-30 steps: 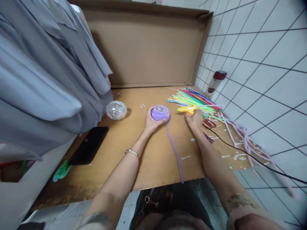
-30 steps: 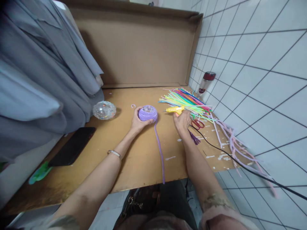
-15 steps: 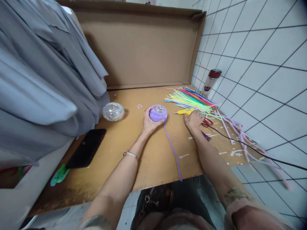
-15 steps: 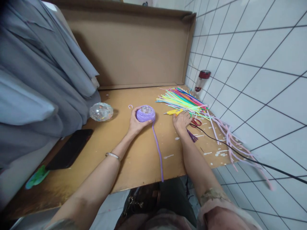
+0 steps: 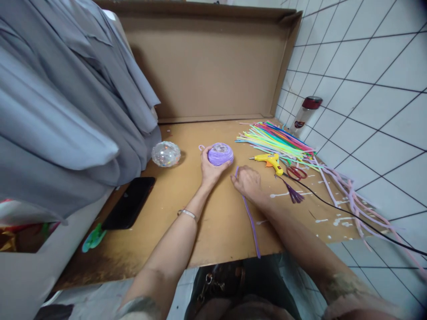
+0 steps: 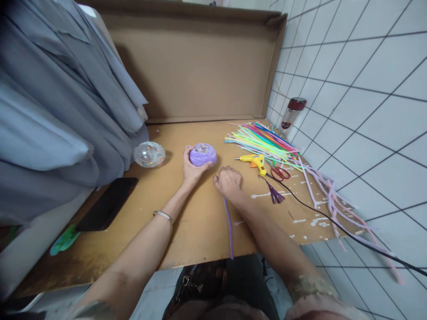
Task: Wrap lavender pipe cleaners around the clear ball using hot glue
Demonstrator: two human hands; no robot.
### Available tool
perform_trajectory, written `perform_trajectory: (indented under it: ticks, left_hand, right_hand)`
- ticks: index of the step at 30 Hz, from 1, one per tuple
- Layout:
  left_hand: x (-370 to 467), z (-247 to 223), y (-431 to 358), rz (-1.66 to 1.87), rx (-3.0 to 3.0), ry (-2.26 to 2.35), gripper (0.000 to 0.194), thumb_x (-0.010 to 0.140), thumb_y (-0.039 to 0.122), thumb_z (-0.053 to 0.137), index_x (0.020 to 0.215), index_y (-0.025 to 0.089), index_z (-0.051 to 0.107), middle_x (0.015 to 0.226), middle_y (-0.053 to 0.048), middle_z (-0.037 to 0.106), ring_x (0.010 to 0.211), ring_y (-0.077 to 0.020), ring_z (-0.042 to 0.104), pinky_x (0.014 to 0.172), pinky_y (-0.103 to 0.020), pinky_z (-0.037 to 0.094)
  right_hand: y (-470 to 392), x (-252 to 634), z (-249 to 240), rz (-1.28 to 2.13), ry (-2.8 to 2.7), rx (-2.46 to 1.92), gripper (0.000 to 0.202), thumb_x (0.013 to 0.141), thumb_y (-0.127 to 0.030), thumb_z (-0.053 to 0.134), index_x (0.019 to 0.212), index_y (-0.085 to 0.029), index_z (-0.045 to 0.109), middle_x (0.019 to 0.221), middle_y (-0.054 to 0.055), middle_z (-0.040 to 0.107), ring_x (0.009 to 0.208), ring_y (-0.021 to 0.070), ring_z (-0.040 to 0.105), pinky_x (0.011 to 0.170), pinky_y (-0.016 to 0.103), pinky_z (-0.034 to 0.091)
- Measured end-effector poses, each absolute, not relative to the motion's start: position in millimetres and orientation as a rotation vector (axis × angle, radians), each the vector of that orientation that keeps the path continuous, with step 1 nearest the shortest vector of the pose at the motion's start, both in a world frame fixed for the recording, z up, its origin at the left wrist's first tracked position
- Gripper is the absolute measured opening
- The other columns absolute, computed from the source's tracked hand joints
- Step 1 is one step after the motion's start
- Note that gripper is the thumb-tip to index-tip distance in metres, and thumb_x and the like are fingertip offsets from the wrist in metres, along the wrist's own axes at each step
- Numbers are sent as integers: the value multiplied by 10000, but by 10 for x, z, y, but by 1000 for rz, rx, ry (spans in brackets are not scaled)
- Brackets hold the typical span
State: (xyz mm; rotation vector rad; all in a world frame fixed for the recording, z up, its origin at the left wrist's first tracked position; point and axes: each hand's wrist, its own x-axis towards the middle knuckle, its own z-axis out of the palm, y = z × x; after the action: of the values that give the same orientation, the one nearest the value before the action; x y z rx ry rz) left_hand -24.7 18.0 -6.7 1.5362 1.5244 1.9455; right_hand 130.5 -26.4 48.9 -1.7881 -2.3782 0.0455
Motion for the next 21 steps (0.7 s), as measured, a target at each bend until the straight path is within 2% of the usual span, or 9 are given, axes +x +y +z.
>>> perform_trajectory:
  ticks: [5,9,14,16,19,21]
  left_hand:
    - [-190,-7,131,1855,1562,1465,809,552,301,912,1250,216,511,1301,-81,594,1237,-271,599,1125,-422,452]
    - [-176,8,95,1800,1636,1415,824,540,276,914,1256,225,510,1314,-87,594,1238,-270,604,1125,-432,458]
    - [-166,7,49,1732,1803,1345,782,564,257,900,1247,231,521,1343,-99,593,1280,-282,588,1139,-454,455]
    - [-172,-5,51,1727,1840,1328,783,566,256,899,1251,230,521,1348,-101,591,1287,-284,586,1140,-459,456]
    - [-194,-24,74,1742,1862,1337,778,576,274,896,1254,223,519,1351,-104,587,1293,-286,583,1140,-463,459]
    - [-208,-31,87,1757,1871,1344,776,580,274,894,1256,220,517,1353,-105,585,1300,-286,578,1146,-465,455]
  right_hand:
    - [-190,1356,506,198,-2361,-1920,317,981,-176,418,1180,-114,656,1211,194,690,1077,252,677,805,296,468]
    - [-52,1488,562,223,-2174,-2013,345,996,-157,357,1219,-87,610,1111,205,715,993,262,696,774,312,462]
    - [67,1621,563,299,-1982,-1749,387,930,-109,384,1261,-117,584,1036,132,743,953,235,690,809,305,471]
    - [64,1624,546,287,-2021,-1731,354,932,-130,401,1196,-142,636,1044,123,752,983,236,694,831,304,471]
    - [7,1577,508,206,-2167,-1847,283,962,-306,485,1082,-156,693,1055,153,755,1001,273,702,802,321,480]
    - [-34,1540,478,148,-2290,-1888,290,957,-336,514,1076,-146,698,1092,179,746,1001,281,706,779,324,485]
